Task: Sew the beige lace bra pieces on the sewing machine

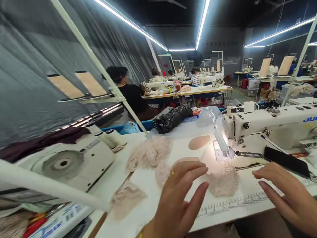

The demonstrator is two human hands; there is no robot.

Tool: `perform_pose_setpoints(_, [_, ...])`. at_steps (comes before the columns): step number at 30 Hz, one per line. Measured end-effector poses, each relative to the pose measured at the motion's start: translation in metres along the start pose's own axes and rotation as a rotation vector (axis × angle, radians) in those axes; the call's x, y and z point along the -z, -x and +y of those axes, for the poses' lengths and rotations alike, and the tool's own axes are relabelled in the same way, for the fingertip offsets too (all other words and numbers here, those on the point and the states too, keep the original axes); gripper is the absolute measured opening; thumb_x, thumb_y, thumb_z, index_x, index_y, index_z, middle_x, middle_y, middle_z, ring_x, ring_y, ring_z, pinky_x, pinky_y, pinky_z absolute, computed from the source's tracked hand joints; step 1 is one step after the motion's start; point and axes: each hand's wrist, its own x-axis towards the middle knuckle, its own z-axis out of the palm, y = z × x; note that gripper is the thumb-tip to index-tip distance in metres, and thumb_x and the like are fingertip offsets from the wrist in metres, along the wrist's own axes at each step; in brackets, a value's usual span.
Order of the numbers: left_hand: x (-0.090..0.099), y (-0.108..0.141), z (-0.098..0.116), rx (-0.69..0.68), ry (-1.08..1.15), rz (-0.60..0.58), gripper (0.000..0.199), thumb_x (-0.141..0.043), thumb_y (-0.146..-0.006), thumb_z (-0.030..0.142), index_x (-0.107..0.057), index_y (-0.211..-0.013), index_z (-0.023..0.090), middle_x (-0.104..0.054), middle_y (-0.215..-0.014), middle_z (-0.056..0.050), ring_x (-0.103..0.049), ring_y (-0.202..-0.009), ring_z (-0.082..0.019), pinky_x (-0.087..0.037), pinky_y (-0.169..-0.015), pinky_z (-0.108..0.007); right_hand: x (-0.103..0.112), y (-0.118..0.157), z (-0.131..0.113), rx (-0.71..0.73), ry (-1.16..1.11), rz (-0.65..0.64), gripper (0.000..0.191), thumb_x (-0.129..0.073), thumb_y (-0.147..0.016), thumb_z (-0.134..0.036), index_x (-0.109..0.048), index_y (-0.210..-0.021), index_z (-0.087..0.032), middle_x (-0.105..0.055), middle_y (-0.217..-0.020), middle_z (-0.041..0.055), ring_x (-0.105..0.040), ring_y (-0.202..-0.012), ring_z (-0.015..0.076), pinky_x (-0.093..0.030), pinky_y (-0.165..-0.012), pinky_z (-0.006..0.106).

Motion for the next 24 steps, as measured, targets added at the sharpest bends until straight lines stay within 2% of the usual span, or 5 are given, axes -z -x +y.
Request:
perform_pose_setpoints(5, [-0.037,0.007,-0.039,0.014,-0.072,-0.502,0.082,-0.067,-0.081,0.008,-0.042,-0.159,0.021,-0.050,-0.164,-0.017,-0.041,-0.155,-0.040,-0.040,-0.123,-0.061,-0.057,-0.012,0.031,0.153,0.028,-0.280,0.044,-0.051,-0.110,-0.016,-0.057,-0.148,-0.037,-0.072,-0.125,0.0069,-0.068,-0.114,0.0237,-0.061,-0.096,0.040])
perform_pose_setpoints(9, [-0.068,0.006,-0.048,0.044,-0.098,-0.683,0.042,-0.050,-0.084,-0.002,-0.070,-0.116,0.016,-0.074,-0.123,-0.017,-0.068,-0.119,-0.036,-0.041,-0.116,-0.062,-0.066,0.000,0.042,-0.022,-0.035,-0.355,0.058,-0.067,-0.106,-0.033,-0.048,-0.160,-0.045,-0.060,-0.152,0.0067,-0.053,-0.144,0.0318,-0.047,-0.120,0.058])
perform_pose_setpoints(12, [-0.073,-0.001,-0.036,0.214,0.175,-0.596,0.025,-0.049,-0.092,0.005,-0.070,-0.096,0.018,-0.074,-0.097,-0.010,-0.068,-0.089,-0.026,-0.051,-0.093,-0.043,-0.068,0.007,0.041,-0.303,-0.234,-0.331,0.102,-0.091,-0.085,-0.053,-0.033,-0.169,-0.044,-0.041,-0.171,0.0106,-0.034,-0.158,0.0422,-0.027,-0.128,0.069])
perform_pose_setpoints(16, [-0.071,-0.004,-0.013,0.782,0.982,-0.287,0.028,-0.072,-0.098,0.045,-0.073,-0.095,0.018,-0.074,-0.089,-0.006,-0.067,-0.083,-0.022,-0.050,-0.078,-0.029,-0.084,0.011,0.016,-0.617,-0.815,-0.164,0.145,-0.094,-0.063,-0.080,-0.010,-0.174,-0.039,-0.058,-0.155,0.0186,-0.062,-0.136,0.0427,-0.044,-0.116,0.067])
perform_pose_setpoints(24, [-0.093,0.019,0.018,1.332,1.821,-0.100,0.079,-0.073,-0.088,0.078,-0.073,-0.131,0.012,-0.078,-0.123,-0.018,-0.072,-0.120,-0.036,-0.058,-0.099,-0.041,-0.101,0.012,-0.035,-0.861,-1.036,0.132,0.128,-0.094,-0.077,-0.062,-0.014,-0.173,-0.033,-0.081,-0.113,0.0108,-0.079,-0.101,0.0322,-0.061,-0.097,0.051])
